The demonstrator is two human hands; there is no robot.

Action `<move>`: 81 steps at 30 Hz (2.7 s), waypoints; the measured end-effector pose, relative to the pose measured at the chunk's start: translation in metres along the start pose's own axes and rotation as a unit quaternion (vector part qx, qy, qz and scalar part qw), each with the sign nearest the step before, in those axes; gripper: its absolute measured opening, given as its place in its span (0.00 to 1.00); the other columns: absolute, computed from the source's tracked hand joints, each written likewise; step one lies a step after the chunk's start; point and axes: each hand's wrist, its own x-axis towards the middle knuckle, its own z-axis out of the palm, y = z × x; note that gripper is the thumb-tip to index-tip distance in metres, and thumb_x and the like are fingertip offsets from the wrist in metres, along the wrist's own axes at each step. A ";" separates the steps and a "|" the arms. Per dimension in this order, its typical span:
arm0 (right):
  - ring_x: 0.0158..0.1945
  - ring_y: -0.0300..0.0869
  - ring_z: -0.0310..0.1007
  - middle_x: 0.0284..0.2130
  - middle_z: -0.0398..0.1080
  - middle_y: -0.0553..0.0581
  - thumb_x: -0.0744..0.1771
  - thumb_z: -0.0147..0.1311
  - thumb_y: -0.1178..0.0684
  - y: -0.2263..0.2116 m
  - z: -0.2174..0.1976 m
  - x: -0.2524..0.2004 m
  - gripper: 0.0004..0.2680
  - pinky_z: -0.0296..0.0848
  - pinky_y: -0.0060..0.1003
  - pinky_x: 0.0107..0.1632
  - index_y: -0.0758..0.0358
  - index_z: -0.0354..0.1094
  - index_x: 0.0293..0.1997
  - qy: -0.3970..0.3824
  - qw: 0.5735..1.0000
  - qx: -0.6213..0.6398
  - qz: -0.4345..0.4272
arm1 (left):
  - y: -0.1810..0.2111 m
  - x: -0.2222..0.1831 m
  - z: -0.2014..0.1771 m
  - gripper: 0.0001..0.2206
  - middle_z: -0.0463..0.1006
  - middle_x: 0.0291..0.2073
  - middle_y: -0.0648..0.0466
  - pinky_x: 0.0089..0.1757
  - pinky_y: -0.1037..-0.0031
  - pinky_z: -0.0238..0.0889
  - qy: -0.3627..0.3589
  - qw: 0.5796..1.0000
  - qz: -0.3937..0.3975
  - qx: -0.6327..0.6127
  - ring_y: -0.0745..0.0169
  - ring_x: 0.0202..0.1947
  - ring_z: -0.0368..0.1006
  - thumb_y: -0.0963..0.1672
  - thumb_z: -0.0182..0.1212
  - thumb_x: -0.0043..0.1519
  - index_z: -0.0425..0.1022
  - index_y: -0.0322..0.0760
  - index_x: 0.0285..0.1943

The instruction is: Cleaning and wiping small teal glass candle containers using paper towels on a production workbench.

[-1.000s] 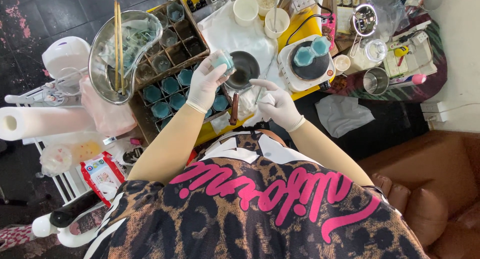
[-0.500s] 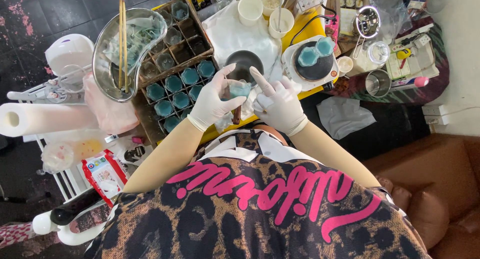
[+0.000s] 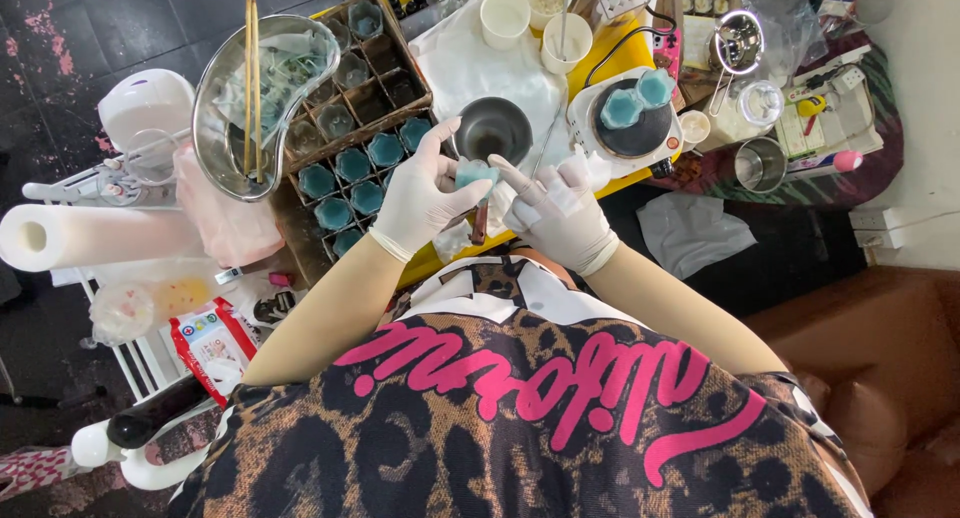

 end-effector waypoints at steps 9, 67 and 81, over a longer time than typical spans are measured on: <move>0.38 0.44 0.65 0.67 0.64 0.58 0.61 0.59 0.51 -0.006 -0.006 -0.001 0.08 0.62 0.44 0.46 0.56 0.63 0.24 0.002 0.999 0.036 0.013 | -0.011 0.006 -0.001 0.37 0.83 0.35 0.53 0.36 0.85 0.68 0.029 0.999 -0.002 0.029 0.77 0.30 0.74 0.45 0.72 0.57 0.57 0.28 0.73; 0.66 0.59 0.68 0.61 0.67 0.63 0.65 0.62 0.61 0.009 -0.008 -0.020 0.20 0.73 0.50 0.64 0.66 0.65 0.65 0.067 0.939 0.332 -0.049 | -0.028 -0.027 0.032 0.24 0.72 0.56 0.53 0.59 0.71 0.64 -0.078 0.920 -0.099 -0.371 0.65 0.59 0.69 0.37 0.68 0.56 0.63 0.34 0.61; 0.59 0.52 0.72 0.57 0.72 0.65 0.74 0.43 0.52 -0.011 -0.005 -0.010 0.17 0.69 0.46 0.63 0.77 0.63 0.67 0.112 0.456 0.781 0.411 | 0.014 -0.038 0.011 0.24 0.75 0.52 0.52 0.57 0.71 0.66 -0.083 0.955 0.019 -0.284 0.65 0.53 0.70 0.38 0.76 0.55 0.68 0.37 0.58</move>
